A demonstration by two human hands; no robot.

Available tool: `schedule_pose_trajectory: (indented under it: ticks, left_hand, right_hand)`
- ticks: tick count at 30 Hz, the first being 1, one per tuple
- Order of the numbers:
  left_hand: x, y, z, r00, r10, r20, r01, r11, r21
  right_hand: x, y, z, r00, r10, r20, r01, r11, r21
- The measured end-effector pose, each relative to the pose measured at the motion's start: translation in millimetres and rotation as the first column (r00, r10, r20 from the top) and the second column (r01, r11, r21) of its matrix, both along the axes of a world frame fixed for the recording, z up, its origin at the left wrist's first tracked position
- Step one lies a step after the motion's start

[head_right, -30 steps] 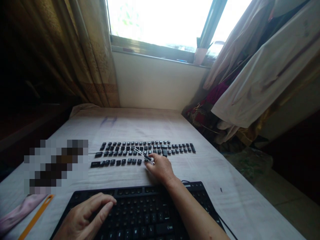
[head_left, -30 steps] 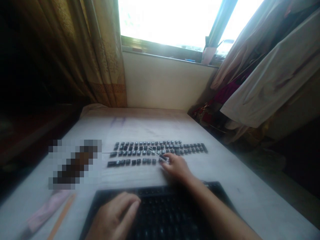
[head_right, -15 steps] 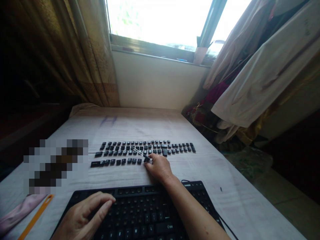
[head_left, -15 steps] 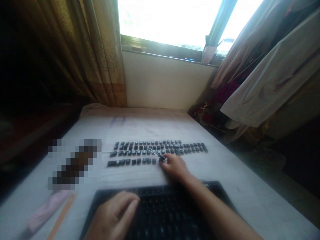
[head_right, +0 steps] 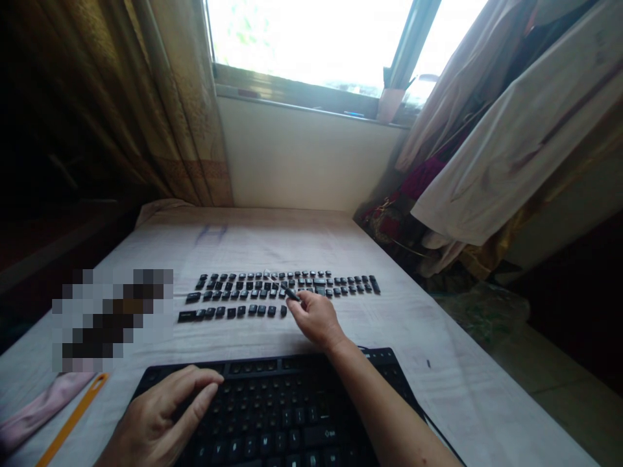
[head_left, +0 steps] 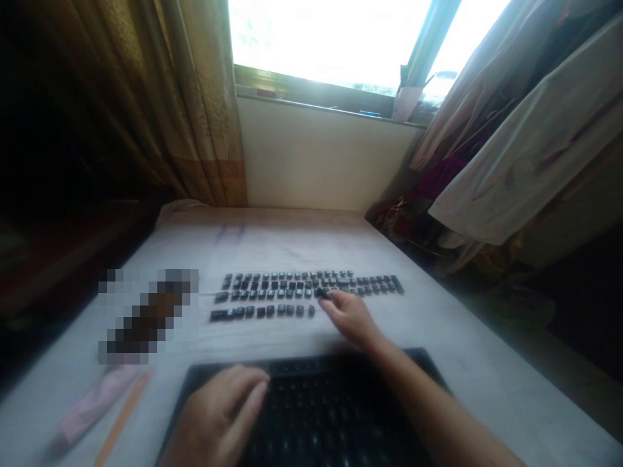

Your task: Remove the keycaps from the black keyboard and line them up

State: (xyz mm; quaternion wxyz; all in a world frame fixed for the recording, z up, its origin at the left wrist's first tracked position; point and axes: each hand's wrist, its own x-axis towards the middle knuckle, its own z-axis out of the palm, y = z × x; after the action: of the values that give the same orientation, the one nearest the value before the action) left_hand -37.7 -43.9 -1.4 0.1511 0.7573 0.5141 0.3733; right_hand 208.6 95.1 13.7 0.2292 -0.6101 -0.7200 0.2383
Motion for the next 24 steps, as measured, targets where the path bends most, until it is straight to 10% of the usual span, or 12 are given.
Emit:
schedule_pose_trajectory:
  ticks: [8, 24]
  left_hand:
    - [2.6, 5.2, -3.8, 0.973, 0.022, -0.231, 0.035, 0.971, 0.238]
    - [-1.7, 5.6, -3.9, 0.958, 0.046, -0.283, 0.036, 0.96, 0.277]
  right_hand:
    - [19.4, -8.0, 4.5, 0.985, 0.036, -0.167, -0.039, 0.999, -0.014]
    - [-13.7, 2.0, -13.4, 0.965, 0.051, -0.258, -0.093, 0.984, -0.153]
